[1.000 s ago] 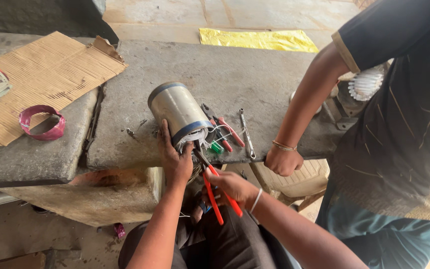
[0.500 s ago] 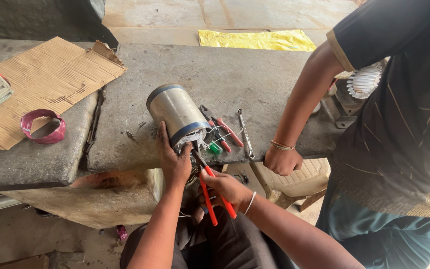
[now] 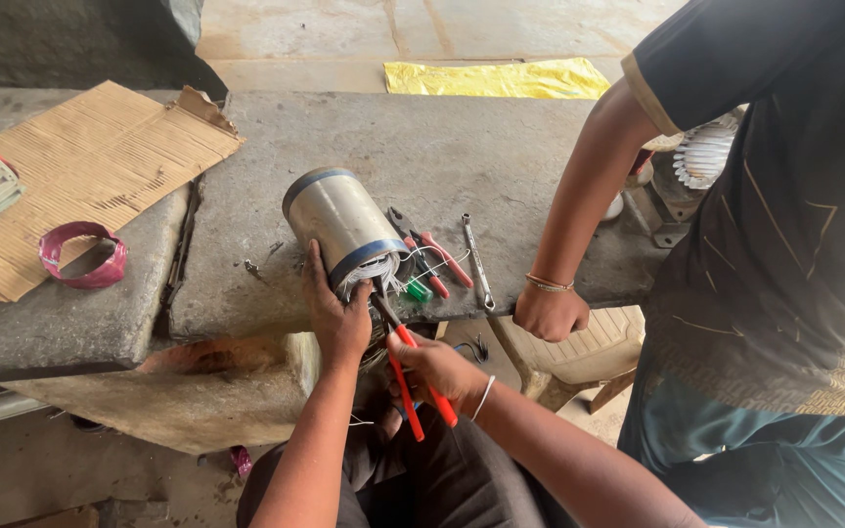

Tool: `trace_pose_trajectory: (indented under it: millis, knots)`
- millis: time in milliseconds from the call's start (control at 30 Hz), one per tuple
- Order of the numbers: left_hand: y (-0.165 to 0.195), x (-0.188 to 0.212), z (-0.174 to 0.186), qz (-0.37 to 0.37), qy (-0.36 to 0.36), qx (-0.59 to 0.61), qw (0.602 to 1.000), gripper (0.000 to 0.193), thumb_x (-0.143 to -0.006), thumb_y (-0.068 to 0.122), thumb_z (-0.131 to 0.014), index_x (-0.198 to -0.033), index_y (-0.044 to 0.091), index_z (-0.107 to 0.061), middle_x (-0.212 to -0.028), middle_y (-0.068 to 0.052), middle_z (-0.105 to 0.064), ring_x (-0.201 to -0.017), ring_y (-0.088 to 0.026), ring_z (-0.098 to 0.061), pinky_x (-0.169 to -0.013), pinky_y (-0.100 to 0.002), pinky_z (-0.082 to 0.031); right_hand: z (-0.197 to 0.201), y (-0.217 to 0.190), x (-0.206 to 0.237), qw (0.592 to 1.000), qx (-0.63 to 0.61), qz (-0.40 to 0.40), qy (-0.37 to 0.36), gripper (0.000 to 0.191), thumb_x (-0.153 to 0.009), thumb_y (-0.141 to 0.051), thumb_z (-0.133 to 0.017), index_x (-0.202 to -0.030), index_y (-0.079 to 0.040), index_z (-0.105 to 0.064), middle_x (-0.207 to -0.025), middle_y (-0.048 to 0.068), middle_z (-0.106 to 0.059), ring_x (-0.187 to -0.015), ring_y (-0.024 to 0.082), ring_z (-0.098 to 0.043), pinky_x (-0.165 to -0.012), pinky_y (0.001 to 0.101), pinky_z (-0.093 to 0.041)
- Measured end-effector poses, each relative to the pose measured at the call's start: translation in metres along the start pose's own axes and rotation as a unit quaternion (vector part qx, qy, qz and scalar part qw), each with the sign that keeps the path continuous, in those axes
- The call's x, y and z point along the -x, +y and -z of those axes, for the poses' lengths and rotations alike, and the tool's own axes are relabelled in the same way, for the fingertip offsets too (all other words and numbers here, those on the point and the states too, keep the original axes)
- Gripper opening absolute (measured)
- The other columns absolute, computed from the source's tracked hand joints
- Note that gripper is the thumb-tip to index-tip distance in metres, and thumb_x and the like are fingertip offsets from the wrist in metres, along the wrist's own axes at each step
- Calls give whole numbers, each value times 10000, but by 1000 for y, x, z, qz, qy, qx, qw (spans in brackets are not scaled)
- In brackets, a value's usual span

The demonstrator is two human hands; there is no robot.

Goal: The person uses pliers to pull and adjust wires inside a cylindrical metal component on a workbench. Another person stands nearby and briefly assists by holding the component. The task involves repeated wire manipulation without a visible final assembly or completion.

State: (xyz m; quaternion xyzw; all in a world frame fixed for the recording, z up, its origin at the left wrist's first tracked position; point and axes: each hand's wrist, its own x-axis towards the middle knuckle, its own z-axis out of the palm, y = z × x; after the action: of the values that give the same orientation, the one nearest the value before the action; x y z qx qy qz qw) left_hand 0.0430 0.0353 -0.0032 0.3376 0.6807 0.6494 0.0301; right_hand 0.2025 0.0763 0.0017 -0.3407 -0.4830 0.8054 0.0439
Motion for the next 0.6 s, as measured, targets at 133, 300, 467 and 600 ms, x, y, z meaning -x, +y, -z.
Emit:
trace_pose_trajectory:
  millis: [133,300,467,600]
  knots:
    - [0,-2,-2,2,3,10,1000,850,-920,186,-717,-1620,122,-240,-1622,-290,-263,-1498,-458,-318,-1178,-523,-369,-3,16,-4,997,-38,62,-35,342,-1028,-426,-666,-1183,-139,-563,-833,41,-538,-684,172,-535,-600,337,-471]
    - [-1,-3,-4,3,18,-19,1000,866,-905,172,-731,-1625,145,-250,-1606,-282,-281,-1491,-462,-331,-1176,-532,-379,1,8,-4,998,-51,12,-23,373,-990,-432,-632,-1211,-135,-585,-894,48,-595,-768,209,-619,-687,386,-553]
    - [-5,1,-4,23,9,-20,999,868,-914,184,-711,-1637,160,-231,-1607,-263,-288,-1474,-439,-377,-1154,-513,-429,9,1,-5,999,-24,-14,-27,453,-991,-460,-594,-1234,-77,-607,-967,86,-667,-854,231,-683,-777,396,-608]
    - [-5,-1,-5,6,22,-12,1000,866,-920,190,-728,-1636,170,-242,-1616,-257,-296,-1482,-434,-388,-1165,-516,-432,0,18,-12,994,-93,39,-51,321,-1034,-392,-643,-1231,-148,-574,-887,48,-547,-739,179,-545,-654,344,-481]
